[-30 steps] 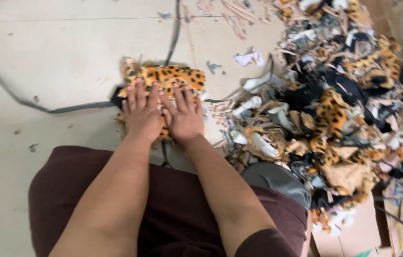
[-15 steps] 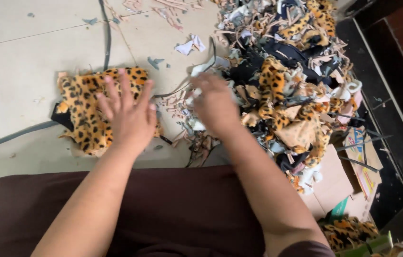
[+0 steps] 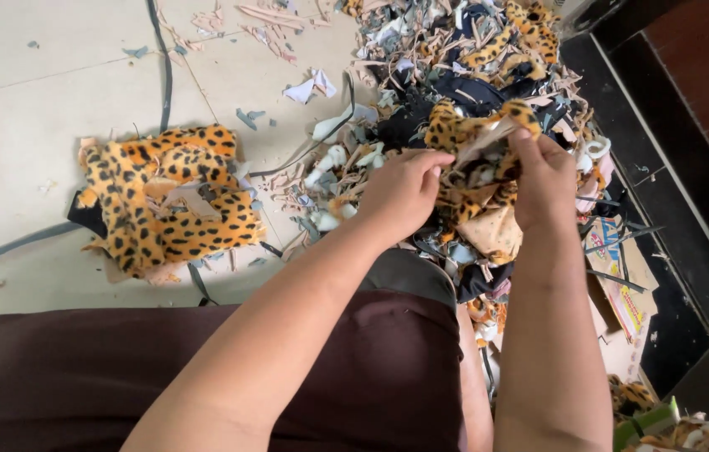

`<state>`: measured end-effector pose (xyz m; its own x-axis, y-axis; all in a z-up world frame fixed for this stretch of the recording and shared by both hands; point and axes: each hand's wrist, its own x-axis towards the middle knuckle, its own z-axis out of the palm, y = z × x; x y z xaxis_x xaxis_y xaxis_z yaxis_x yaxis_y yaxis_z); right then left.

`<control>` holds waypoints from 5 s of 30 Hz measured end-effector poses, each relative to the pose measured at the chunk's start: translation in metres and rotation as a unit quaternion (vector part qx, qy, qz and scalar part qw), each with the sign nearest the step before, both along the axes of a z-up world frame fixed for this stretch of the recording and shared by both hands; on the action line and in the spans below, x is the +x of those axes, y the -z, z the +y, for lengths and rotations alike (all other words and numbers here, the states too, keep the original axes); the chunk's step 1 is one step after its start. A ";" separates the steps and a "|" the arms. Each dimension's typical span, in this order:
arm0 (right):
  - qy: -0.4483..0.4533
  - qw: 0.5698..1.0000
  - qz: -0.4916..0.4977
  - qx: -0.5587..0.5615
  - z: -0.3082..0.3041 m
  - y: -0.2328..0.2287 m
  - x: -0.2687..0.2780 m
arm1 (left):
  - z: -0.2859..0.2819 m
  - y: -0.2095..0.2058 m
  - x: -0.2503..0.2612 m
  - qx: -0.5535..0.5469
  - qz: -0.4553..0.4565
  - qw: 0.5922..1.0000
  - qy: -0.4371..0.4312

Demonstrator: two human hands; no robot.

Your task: The person is collecting small fabric scraps from a pile and stuffing them into a larger piece of fabric to create a bundle.

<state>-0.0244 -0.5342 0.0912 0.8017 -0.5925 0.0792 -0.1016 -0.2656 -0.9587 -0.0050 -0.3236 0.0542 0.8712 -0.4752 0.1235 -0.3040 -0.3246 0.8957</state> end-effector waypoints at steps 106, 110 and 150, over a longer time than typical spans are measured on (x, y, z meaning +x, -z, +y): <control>-0.399 0.909 0.038 -0.114 0.287 0.139 0.092 | 0.297 0.062 0.055 -0.103 0.337 0.923 -0.153; -0.341 0.924 0.139 0.104 0.287 0.152 0.099 | 0.296 0.072 0.057 -0.095 0.338 0.918 -0.186; -0.436 0.799 0.056 -0.410 0.317 0.172 0.075 | 0.301 0.077 0.039 0.179 0.251 0.916 -0.257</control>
